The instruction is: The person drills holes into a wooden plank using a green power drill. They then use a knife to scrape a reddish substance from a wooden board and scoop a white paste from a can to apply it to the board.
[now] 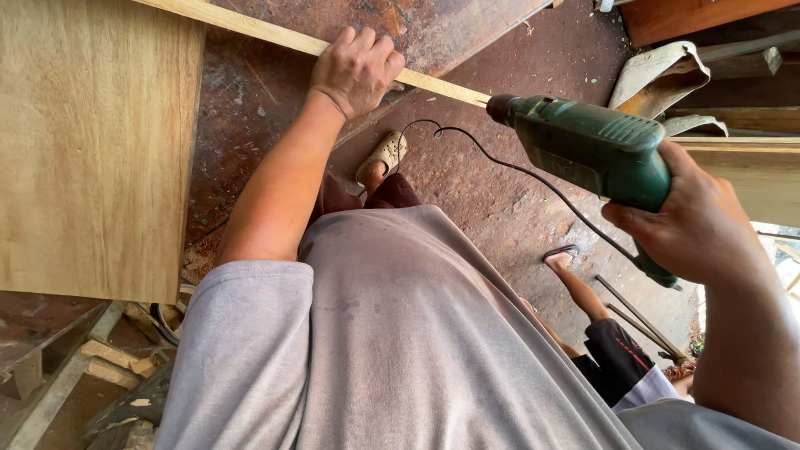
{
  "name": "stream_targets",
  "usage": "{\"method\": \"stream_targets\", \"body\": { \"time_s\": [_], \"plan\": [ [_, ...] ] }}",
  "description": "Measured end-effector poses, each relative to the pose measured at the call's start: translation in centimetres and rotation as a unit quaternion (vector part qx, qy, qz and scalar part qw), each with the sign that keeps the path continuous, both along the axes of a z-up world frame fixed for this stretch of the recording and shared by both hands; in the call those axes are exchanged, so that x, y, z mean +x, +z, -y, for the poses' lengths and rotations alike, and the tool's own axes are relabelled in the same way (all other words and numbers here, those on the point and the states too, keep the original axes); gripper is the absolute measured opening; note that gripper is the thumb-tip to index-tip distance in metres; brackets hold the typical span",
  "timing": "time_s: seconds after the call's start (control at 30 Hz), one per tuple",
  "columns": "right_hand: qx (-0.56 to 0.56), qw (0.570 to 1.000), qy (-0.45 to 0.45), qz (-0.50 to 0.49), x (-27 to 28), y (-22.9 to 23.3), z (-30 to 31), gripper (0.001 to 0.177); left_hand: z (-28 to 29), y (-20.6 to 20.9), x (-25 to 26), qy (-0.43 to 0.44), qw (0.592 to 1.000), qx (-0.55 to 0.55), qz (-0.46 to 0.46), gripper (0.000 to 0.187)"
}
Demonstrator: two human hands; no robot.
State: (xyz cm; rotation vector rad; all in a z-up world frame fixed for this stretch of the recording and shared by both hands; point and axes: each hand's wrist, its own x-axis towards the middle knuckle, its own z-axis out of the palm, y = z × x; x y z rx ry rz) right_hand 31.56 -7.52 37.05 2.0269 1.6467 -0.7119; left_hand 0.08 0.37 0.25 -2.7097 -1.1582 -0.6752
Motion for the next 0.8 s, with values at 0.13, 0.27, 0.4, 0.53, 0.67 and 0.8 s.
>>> {"method": "stream_targets", "body": {
  "time_s": [0.13, 0.27, 0.4, 0.53, 0.67, 0.8],
  "plan": [
    [-0.024, 0.996, -0.072, 0.036, 2.2, 3.5, 1.8, 0.069, -0.1, 0.3, 0.2, 0.004, 1.000, 0.009, -0.012, 0.015],
    [0.015, 0.982, -0.184, -0.028, 5.8, 6.5, 9.2, 0.056, -0.2, 0.6, 0.4, -0.024, 0.998, -0.056, -0.020, 0.028],
    [0.135, 0.929, -0.267, -0.218, 8.4, 4.0, 13.9, 0.042, -0.5, 2.5, -0.3, -0.037, 0.992, -0.118, -0.034, 0.032],
    [0.259, 0.810, -0.361, -0.383, 6.3, 0.1, 18.0, 0.037, -1.0, 4.0, -3.9, -0.014, 0.970, -0.193, -0.146, 0.062],
    [0.295, 0.730, -0.422, -0.450, 3.5, -2.8, 20.7, 0.045, -2.5, 4.3, -12.3, 0.102, 0.923, -0.310, -0.206, 0.053],
    [0.287, 0.712, -0.454, -0.453, 3.5, -3.8, 22.5, 0.047, -2.6, 2.6, -14.1, 0.060, 0.924, -0.335, -0.174, 0.022]
  ]
}}
